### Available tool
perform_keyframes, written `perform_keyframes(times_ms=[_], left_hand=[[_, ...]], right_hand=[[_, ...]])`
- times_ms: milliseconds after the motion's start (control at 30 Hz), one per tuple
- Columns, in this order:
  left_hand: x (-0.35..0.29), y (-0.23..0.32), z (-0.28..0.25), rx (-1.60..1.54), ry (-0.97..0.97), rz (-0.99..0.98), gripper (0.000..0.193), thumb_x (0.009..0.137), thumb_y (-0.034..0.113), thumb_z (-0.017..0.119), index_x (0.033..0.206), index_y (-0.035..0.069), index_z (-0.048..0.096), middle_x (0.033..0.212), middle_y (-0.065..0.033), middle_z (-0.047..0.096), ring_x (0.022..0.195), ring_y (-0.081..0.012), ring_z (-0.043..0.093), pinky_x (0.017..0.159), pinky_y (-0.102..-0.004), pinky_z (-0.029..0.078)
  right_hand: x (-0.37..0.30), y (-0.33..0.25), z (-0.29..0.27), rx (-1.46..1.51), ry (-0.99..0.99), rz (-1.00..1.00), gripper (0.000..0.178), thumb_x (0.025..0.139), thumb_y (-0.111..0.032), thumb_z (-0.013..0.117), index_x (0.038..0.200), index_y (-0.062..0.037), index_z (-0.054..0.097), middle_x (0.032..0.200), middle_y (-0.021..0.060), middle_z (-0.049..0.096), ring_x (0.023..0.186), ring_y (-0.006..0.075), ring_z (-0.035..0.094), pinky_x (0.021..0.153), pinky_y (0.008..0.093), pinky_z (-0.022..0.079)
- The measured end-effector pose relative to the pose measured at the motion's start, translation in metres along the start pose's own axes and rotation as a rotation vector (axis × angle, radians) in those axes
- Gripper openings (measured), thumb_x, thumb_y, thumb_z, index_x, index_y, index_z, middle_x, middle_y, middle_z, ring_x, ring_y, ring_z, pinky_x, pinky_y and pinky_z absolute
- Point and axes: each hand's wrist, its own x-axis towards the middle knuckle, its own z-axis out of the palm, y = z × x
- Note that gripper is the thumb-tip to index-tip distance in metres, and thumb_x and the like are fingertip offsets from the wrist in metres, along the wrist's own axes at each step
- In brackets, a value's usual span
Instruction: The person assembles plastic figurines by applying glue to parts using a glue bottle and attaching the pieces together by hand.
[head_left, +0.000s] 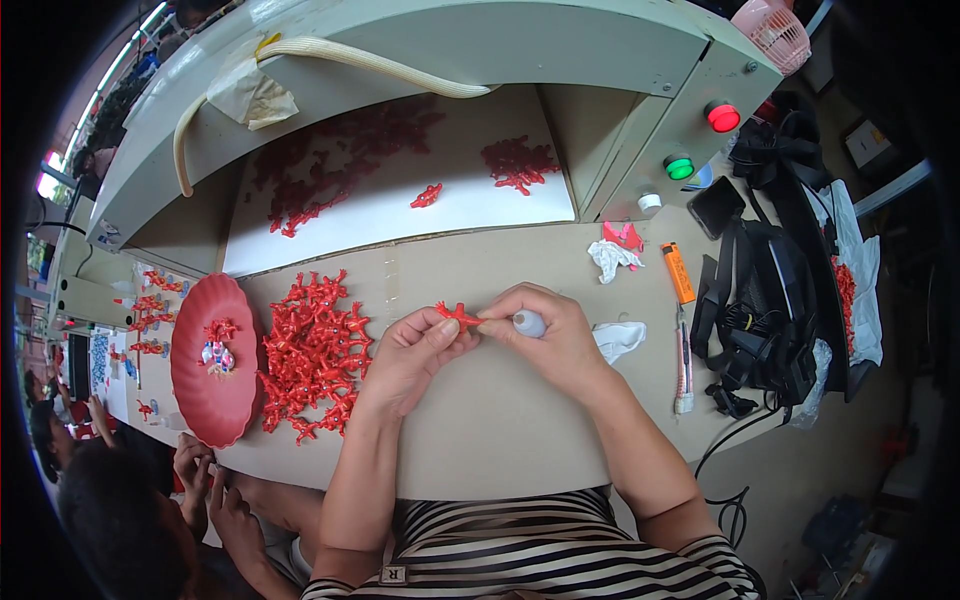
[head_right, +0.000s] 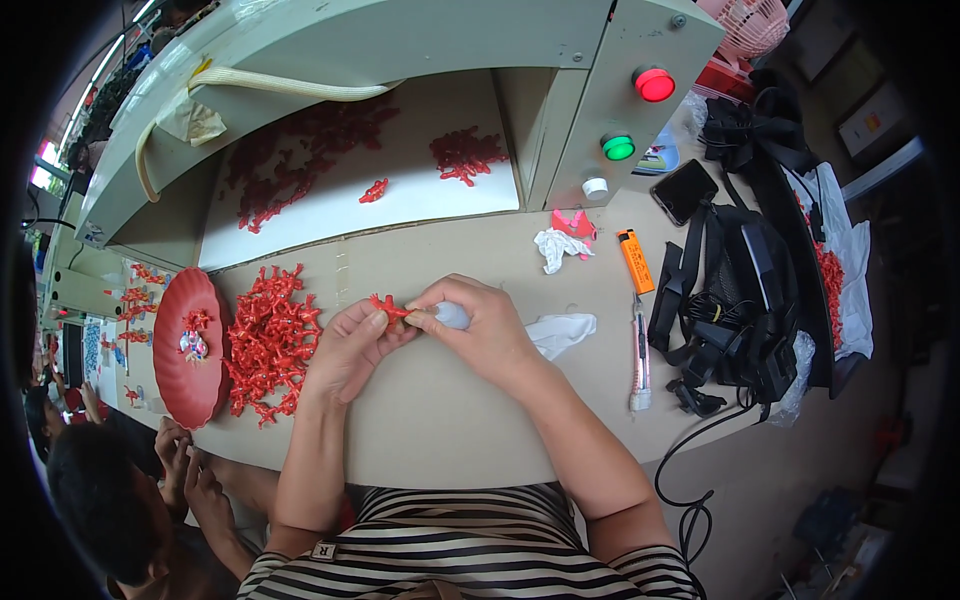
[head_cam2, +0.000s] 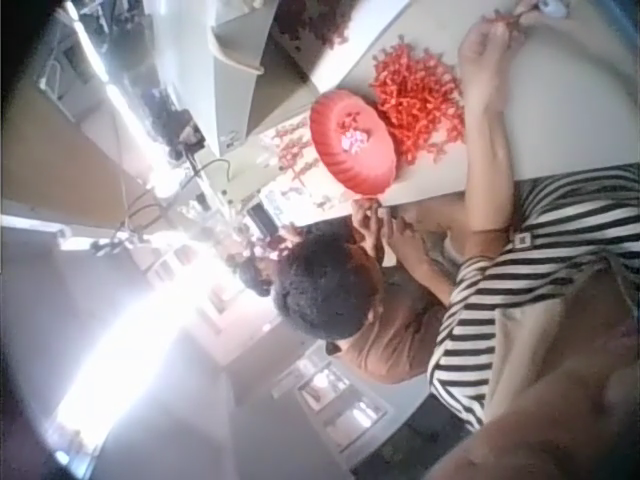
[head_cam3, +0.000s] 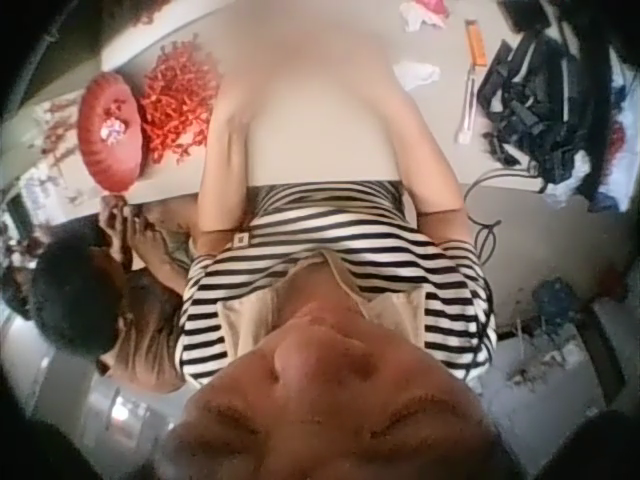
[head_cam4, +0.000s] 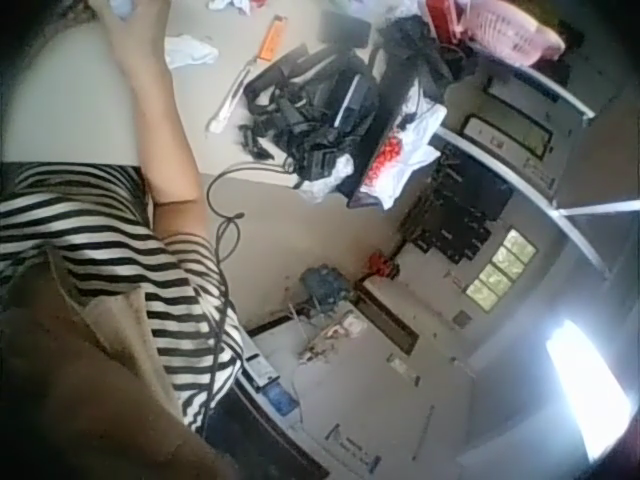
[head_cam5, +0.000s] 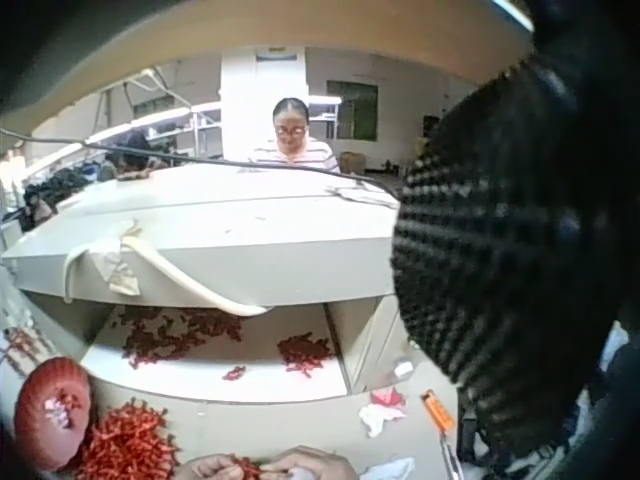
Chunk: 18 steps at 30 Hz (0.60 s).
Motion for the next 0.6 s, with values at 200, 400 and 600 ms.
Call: perform_keyframes(times_ms=[200,400,600], left_hand=[[0.002,-0.002,-0.002,-0.029,-0.026,0.016,0.012,0.086,0.011,0.054,0.092,0.001,0.058,0.088,-0.0076,0.062,0.083,-0.0162,0.059,0.081,-0.0294,0.047],[0.001,-0.002,-0.001,-0.015,0.006,0.033,0.013,0.088,0.012,0.051,0.092,0.001,0.058,0.088,-0.007,0.06,0.084,-0.0144,0.057,0.087,-0.0337,0.046],[0.002,0.0,0.002,-0.058,-0.012,0.074,0.014,0.086,0.01,0.054,0.097,0.001,0.057,0.096,-0.0077,0.06,0.091,-0.0161,0.056,0.09,-0.0359,0.045]], right_hand=[[0.0,0.0,-0.001,0.004,0.007,-0.006,0.01,0.073,-0.003,0.067,0.082,-0.0015,0.062,0.081,0.0043,0.06,0.076,0.0127,0.056,0.071,0.0243,0.044],[0.002,0.002,-0.001,0.009,0.009,0.0,0.012,0.073,-0.003,0.067,0.084,-0.0016,0.062,0.082,0.0036,0.06,0.077,0.0112,0.055,0.071,0.0238,0.044],[-0.001,-0.008,-0.002,0.192,0.024,0.098,0.02,0.077,-0.009,0.065,0.095,-0.0015,0.061,0.085,0.0035,0.061,0.079,0.0098,0.055,0.074,0.0234,0.044]])
